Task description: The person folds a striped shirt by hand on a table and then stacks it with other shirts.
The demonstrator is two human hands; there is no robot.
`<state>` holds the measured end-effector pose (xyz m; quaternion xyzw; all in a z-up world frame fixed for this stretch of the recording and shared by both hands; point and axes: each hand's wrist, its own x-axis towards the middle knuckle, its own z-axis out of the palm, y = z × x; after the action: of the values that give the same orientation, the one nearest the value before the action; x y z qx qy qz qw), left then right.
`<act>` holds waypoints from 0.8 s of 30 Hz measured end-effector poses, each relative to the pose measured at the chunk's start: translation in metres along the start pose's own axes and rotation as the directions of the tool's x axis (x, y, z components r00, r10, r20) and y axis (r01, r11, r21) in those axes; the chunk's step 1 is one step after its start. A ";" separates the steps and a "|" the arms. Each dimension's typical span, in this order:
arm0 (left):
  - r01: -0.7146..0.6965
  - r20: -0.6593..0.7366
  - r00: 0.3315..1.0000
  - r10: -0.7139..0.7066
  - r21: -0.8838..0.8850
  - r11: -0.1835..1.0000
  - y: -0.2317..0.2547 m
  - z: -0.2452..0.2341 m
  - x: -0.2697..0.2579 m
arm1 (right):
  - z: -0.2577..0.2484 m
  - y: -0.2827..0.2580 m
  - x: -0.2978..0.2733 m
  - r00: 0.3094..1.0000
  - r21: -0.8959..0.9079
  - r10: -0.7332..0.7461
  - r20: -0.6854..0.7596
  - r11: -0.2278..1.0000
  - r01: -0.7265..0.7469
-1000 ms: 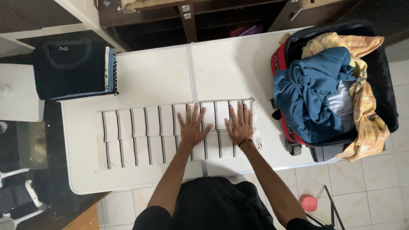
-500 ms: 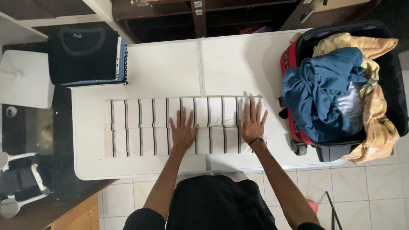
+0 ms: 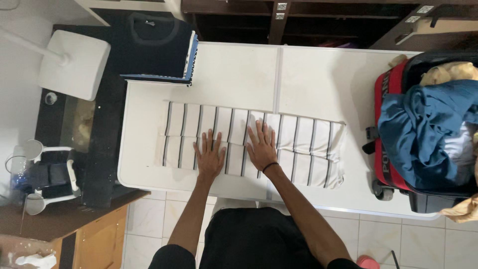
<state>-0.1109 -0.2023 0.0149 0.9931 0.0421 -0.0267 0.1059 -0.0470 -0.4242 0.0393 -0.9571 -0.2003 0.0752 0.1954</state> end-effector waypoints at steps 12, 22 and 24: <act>0.061 -0.055 0.997 -0.061 0.008 0.998 -0.110 -0.030 -0.005 | 0.015 -0.022 0.011 0.982 -0.189 0.183 0.045 0.967 -0.172; -0.104 -0.161 0.982 0.098 -0.028 0.994 -0.132 -0.037 0.061 | 0.046 -0.085 0.079 0.980 -0.041 0.190 -0.054 0.980 -0.193; -0.152 -0.143 0.979 0.147 -0.023 0.988 -0.126 -0.033 0.083 | 0.052 -0.098 0.094 0.985 -0.065 0.155 -0.073 0.985 -0.160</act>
<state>-0.0384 -0.0661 0.0162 0.9910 -0.0249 0.0524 0.1209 -0.0075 -0.2845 0.0256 -0.9782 -0.1199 0.0510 0.1616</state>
